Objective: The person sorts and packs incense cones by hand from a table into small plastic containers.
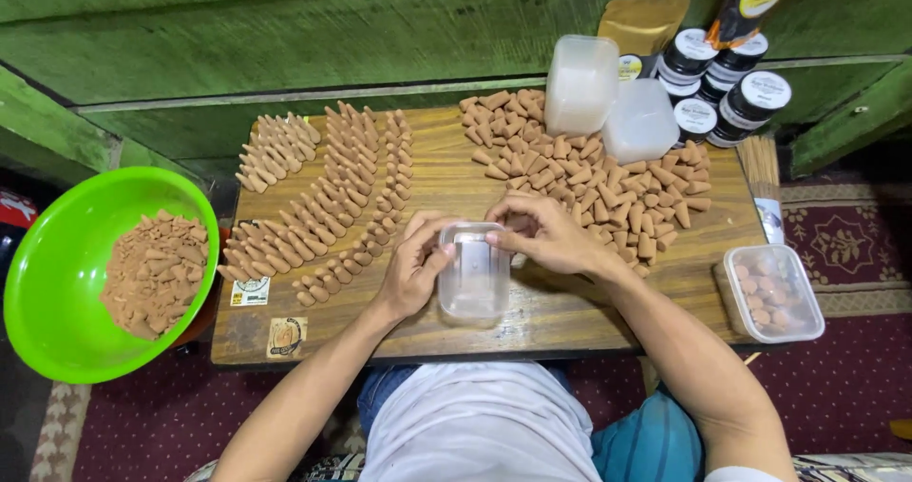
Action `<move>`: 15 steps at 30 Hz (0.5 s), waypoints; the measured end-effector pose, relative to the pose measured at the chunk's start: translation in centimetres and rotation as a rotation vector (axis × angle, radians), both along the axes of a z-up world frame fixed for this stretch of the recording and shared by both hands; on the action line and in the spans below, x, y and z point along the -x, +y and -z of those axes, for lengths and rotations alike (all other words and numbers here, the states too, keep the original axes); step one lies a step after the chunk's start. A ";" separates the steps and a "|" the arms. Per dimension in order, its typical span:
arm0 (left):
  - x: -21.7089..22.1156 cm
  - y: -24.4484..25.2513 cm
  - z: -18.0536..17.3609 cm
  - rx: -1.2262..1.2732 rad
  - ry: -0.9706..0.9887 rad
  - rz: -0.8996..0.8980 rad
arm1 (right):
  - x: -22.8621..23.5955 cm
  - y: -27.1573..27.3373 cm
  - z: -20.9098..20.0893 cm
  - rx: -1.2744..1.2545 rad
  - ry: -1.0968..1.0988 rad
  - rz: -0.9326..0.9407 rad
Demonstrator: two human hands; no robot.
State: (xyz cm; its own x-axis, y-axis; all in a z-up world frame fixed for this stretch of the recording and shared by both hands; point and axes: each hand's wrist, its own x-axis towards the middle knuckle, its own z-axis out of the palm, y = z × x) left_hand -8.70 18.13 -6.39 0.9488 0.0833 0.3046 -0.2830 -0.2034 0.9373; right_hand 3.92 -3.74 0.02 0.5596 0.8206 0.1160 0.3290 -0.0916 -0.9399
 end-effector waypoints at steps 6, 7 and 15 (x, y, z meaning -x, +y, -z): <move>-0.6 -0.2 0.5 -0.037 -0.081 0.032 | 0.6 0.7 0.0 0.000 0.059 -0.100; -0.6 -0.2 0.2 -0.036 -0.080 0.033 | 0.7 0.7 -0.1 0.000 0.061 -0.099; -0.1 0.0 -0.3 -0.178 -0.224 -0.223 | 1.2 0.6 -2.4 0.024 0.321 -0.091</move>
State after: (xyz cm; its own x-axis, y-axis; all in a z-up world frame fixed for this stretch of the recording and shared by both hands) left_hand -8.62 18.17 -6.13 0.8212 0.2077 0.5315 -0.4078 -0.4381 0.8011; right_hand 2.71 -3.11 2.39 0.4885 0.8694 -0.0743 0.0242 -0.0986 -0.9948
